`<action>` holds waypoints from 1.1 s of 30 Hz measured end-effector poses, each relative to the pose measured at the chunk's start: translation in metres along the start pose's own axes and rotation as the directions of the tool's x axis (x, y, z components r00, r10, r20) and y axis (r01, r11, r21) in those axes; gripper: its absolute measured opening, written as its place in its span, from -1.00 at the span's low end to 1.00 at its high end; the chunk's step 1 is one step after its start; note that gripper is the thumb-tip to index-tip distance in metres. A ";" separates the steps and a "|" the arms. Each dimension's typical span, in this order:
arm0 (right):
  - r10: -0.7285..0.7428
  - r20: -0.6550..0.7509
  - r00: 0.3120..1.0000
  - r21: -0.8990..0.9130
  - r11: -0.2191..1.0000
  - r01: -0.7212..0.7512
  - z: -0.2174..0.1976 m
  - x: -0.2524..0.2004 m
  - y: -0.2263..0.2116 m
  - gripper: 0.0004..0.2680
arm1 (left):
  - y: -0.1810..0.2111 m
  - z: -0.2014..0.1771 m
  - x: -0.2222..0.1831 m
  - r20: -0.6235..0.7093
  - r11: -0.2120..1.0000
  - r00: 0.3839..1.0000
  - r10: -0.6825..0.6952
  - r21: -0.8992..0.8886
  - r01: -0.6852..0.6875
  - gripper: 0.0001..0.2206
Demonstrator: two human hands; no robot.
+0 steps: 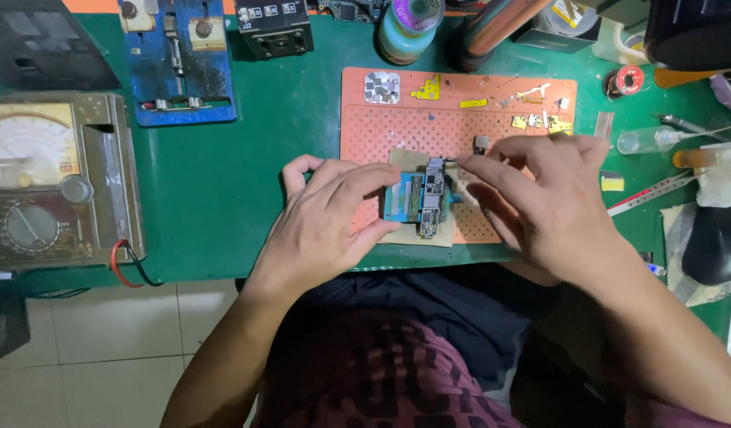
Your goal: Technician repairing a mobile phone motherboard by inspecting components with tweezers and testing with probes.
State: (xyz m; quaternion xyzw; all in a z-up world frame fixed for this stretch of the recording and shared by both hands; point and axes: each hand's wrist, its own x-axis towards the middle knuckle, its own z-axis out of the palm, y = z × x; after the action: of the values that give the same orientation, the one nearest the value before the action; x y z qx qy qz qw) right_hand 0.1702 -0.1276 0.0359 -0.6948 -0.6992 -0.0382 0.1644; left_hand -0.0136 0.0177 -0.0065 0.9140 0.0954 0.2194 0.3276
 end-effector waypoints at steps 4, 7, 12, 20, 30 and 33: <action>-0.039 0.182 0.983 -0.106 0.993 0.059 -0.010 0.022 -0.003 -0.81 | 0.000 0.002 0.000 -0.008 1.000 1.000 0.013 0.022 -0.013 -0.61; -0.065 0.299 0.952 0.063 0.997 0.048 -0.011 0.036 -0.002 -0.78 | 0.001 -0.001 0.001 -0.003 1.000 1.000 -0.001 0.024 0.001 -0.61; -0.102 0.379 0.920 0.247 0.969 0.006 -0.004 0.046 0.009 -0.86 | -0.002 0.001 -0.001 -0.008 1.000 1.000 0.004 0.020 -0.004 -0.58; -0.021 0.536 0.844 0.389 0.893 -0.225 -0.023 0.057 0.001 -0.90 | -0.002 0.000 -0.003 -0.017 1.000 1.000 0.017 -0.019 -0.017 -0.59; -0.173 0.193 0.966 0.198 0.971 0.134 -0.051 0.022 -0.016 -0.91 | -0.001 -0.030 -0.034 -0.128 0.980 0.985 -0.113 0.149 0.132 -0.59; -0.220 0.076 0.973 0.192 0.960 0.202 -0.042 0.021 -0.020 -0.91 | -0.003 -0.043 -0.049 -0.281 0.938 0.934 -0.222 0.198 0.283 -0.65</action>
State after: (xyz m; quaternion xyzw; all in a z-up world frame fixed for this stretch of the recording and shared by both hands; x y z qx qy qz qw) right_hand 0.1585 -0.1198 0.0850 -0.5992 -0.7770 0.0422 0.1885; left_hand -0.0767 0.0287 0.0043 0.8906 0.2793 0.2776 0.2274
